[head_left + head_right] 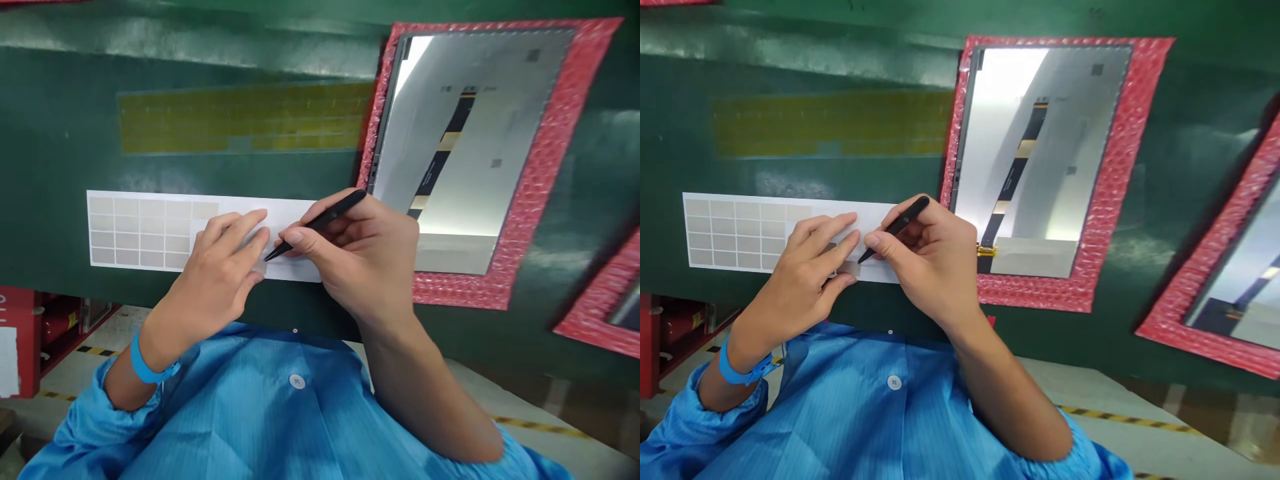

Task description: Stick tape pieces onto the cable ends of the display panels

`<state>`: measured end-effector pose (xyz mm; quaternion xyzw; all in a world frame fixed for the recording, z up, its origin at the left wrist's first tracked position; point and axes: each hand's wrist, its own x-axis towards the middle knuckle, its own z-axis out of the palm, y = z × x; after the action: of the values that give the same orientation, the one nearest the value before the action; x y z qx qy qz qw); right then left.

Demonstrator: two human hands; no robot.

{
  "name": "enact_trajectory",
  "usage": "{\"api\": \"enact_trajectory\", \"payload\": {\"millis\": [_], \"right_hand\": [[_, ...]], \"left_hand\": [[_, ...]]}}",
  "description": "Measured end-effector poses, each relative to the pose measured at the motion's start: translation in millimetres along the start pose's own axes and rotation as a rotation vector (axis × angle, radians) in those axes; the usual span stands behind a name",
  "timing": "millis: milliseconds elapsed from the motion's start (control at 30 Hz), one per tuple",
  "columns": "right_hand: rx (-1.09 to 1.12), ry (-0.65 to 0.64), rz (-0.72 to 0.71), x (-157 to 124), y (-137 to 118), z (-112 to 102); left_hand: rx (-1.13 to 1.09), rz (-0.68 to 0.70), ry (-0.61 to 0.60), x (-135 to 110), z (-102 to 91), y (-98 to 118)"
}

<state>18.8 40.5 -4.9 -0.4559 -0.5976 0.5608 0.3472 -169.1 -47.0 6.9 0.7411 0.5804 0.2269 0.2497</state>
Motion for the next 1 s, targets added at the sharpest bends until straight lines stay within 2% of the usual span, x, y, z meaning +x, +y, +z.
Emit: {"api": "enact_trajectory", "payload": {"millis": [167, 267, 500, 800, 900, 1000], "right_hand": [[0.030, -0.015, 0.023, 1, 4, -3], [0.013, 0.024, -0.011, 0, 4, -2], [-0.024, 0.004, -0.054, 0, 4, 4], [0.157, 0.145, -0.042, -19, -12, 16], [0.239, 0.202, -0.046, -19, -18, 3], [0.273, 0.268, -0.069, -9, -22, -34]], "left_hand": [[0.018, 0.013, 0.006, 0, 0.4, -1], [0.019, 0.014, 0.006, 0, 1.2, -1], [0.015, 0.015, 0.003, 0, 0.5, -1], [0.029, 0.051, -0.061, 0, -7.1, -8], [0.050, 0.066, -0.073, -1, -10.9, -13], [0.098, 0.061, -0.102, -1, -18.4, -12]]}}
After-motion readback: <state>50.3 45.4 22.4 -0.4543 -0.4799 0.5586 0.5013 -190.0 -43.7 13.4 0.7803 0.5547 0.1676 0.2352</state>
